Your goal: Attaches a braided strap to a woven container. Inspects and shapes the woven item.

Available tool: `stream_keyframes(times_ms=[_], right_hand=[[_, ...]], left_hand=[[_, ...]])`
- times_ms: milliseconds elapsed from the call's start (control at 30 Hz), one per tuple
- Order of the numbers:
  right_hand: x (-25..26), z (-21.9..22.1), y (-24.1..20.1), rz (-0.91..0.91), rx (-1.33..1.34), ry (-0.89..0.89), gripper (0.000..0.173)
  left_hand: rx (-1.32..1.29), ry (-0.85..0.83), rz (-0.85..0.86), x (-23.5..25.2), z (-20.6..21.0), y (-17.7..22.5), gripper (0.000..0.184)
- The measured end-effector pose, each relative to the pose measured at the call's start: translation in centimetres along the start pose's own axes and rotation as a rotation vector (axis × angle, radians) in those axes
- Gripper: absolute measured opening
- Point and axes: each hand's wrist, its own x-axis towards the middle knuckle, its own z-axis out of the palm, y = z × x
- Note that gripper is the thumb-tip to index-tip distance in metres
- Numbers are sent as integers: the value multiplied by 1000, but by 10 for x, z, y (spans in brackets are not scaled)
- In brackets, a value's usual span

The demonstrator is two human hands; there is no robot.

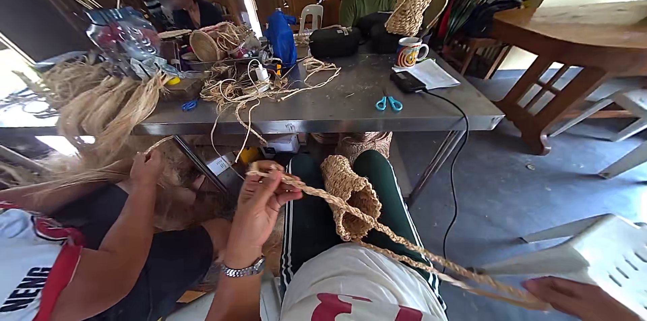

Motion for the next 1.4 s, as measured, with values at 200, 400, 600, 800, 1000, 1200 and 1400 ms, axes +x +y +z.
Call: stream_keyframes(times_ms=[200, 400, 600, 800, 1000, 1200, 1400], right_hand=[[26, 47, -78, -490, -77, 122, 39], [23, 132, -189, -958, 203, -120, 45], [22, 154, -221, -897, 410, -199, 26], [21, 155, -220, -912, 494, -213, 24], [24, 158, -214, -906, 518, -223, 22], [22, 157, -212, -913, 523, -298, 24], [22, 157, -212, -894, 585, -294, 20]], left_hand=[[237, -279, -151, -4, 58, -44, 16], [358, -357, -59, -5, 84, -60, 17], [572, -250, 35, 1, 76, -56, 16], [469, -247, 0, 6, 73, -56, 29], [417, -261, -17, 7, 77, -57, 19], [396, -224, -8, 5, 76, -60, 12], [419, -308, -88, 2, 78, -60, 25]])
